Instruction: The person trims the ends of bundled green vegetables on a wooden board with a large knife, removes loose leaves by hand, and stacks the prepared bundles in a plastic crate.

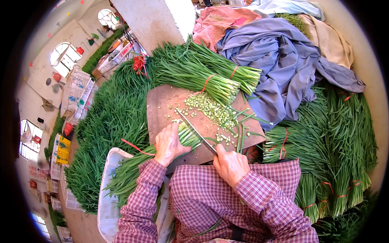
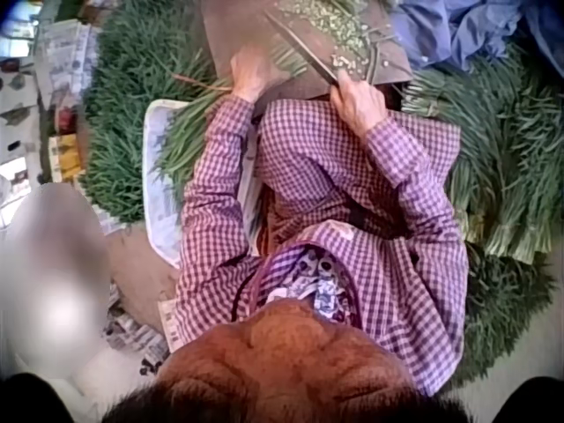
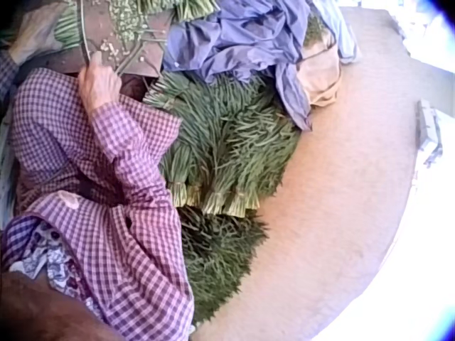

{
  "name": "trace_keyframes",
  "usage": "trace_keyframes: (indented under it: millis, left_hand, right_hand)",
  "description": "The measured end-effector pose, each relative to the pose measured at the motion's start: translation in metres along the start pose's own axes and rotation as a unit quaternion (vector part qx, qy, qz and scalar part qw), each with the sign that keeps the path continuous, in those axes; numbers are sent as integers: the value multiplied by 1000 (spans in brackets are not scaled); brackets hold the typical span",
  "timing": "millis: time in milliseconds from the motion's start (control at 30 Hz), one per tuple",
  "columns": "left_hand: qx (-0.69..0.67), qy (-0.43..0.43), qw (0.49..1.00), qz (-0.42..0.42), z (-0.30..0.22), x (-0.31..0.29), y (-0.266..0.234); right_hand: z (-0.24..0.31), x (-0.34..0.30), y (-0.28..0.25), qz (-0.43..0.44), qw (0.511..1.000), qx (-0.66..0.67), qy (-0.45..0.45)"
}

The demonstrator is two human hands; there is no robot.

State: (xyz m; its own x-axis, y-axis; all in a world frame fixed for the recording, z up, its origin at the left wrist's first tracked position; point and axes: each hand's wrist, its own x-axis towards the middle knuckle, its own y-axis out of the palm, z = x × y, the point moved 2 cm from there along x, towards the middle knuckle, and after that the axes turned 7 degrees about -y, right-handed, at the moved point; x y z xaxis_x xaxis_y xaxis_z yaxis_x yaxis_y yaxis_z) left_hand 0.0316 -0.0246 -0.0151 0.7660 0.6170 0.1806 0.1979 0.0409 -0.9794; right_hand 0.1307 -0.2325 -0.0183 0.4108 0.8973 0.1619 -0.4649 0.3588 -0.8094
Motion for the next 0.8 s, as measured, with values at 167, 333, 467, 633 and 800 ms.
trace_keyframes:
  millis: [167,333,467,633,800]
  left_hand:
    - [5,-6,1000,20,2,0,1]
    - [13,-4,1000,13,-2,-1,0]
    - [13,-7,1000,24,-5,6,0]
    - [7,-11,999,34,2,3,2]
    - [8,-5,1000,17,4,0,6]
  right_hand:
    - [-2,16,4,21,1000,-6,3]
    - [-6,47,20,50,999,19,10]
    - [-8,66,30,38,999,21,21]
    - [-7,44,17,83,996,-25,22]
    - [-11,39,33,89,995,-12,34]
